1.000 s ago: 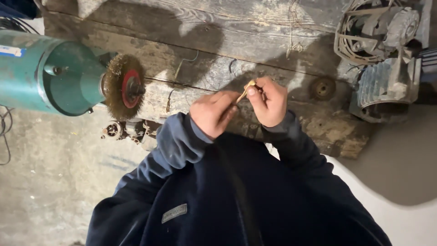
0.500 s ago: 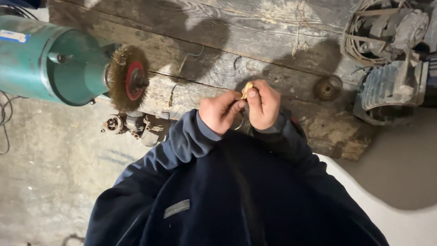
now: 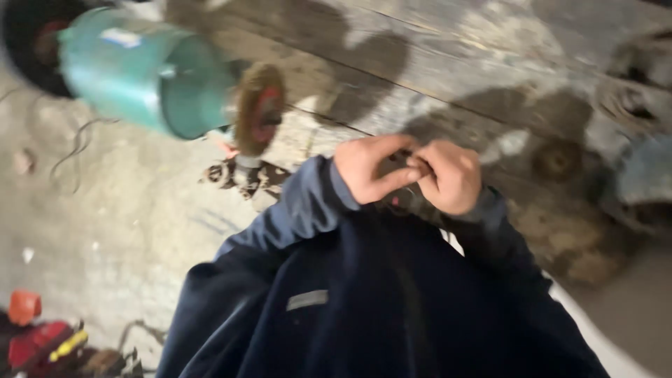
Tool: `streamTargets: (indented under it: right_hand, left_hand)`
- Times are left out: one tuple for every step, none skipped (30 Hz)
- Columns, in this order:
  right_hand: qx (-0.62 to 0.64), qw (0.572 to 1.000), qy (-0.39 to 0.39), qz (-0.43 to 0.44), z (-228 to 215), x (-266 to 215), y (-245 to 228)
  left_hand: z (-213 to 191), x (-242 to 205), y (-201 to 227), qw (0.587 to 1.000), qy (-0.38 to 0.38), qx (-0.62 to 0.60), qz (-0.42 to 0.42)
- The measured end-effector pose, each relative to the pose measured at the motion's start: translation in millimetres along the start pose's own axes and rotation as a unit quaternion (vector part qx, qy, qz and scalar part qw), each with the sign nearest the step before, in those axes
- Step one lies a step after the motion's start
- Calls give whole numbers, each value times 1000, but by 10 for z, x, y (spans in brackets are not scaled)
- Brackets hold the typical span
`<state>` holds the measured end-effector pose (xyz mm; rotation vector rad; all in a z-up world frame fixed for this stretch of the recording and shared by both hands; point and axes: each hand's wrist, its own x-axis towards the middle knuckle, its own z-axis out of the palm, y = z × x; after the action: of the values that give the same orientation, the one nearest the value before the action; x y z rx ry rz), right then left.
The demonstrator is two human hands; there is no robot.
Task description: The person strips the insulation from various colored wires using pliers and their hands, separating the copper strands. They then place the stripped copper wire into a red bowl on the workbench.
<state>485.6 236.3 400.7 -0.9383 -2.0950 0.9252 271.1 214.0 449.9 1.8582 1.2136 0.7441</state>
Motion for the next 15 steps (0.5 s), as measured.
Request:
streamTargets:
  right_hand:
    - [-20, 999, -3, -31, 25, -22, -2]
    - [-39, 997, -4, -62, 48, -45, 16]
    - [-37, 997, -8, -69, 63, -12, -30]
    - [-40, 996, 1, -81, 73, 17, -57]
    - [-48, 995, 10, -87, 55, 1, -96]
    - [-51, 995, 7, -87, 55, 16, -93]
    - [-36, 996, 19, -77, 56, 10, -100]
    - [-22, 997, 31, -67, 51, 4, -90]
    - [-32, 998, 32, -54, 76, -33, -63]
    - [16, 998, 36, -38, 96, -75, -22]
    - [60, 997, 44, -19, 87, -144, 15]
    - [44, 998, 48, -4, 189, -214, 95]
    - [129, 987, 88, 33, 293, -287, 192]
    - [213, 966, 131, 68, 396, -359, 291]
    - [205, 967, 134, 75, 451, -383, 287]
  left_hand:
    - [-49, 19, 52, 999, 39, -37, -11]
    - [-89, 48, 95, 994, 78, -74, -20]
    - [-44, 14, 49, 994, 85, -70, -21]
    - [15, -7, -8, 992, 88, -61, 58]
    - [107, -22, -54, 985, 86, -59, 139]
    - [182, -66, -103, 984, 89, -61, 139]
    - [258, -104, -152, 976, 96, -176, 84]
    - [346, -130, -208, 952, 99, -288, 27]
    - [383, -180, -255, 949, 90, -301, 28]
    - [432, -221, -308, 900, 99, -423, 33]
    - [506, -247, -353, 834, 102, -542, 35]
    - [500, -241, -316, 825, 88, -557, 36]
    - [493, -234, -288, 840, 133, -525, 38]
    - [477, -227, -266, 852, 177, -492, 38]
    - [443, -226, -226, 848, 171, -500, 38]
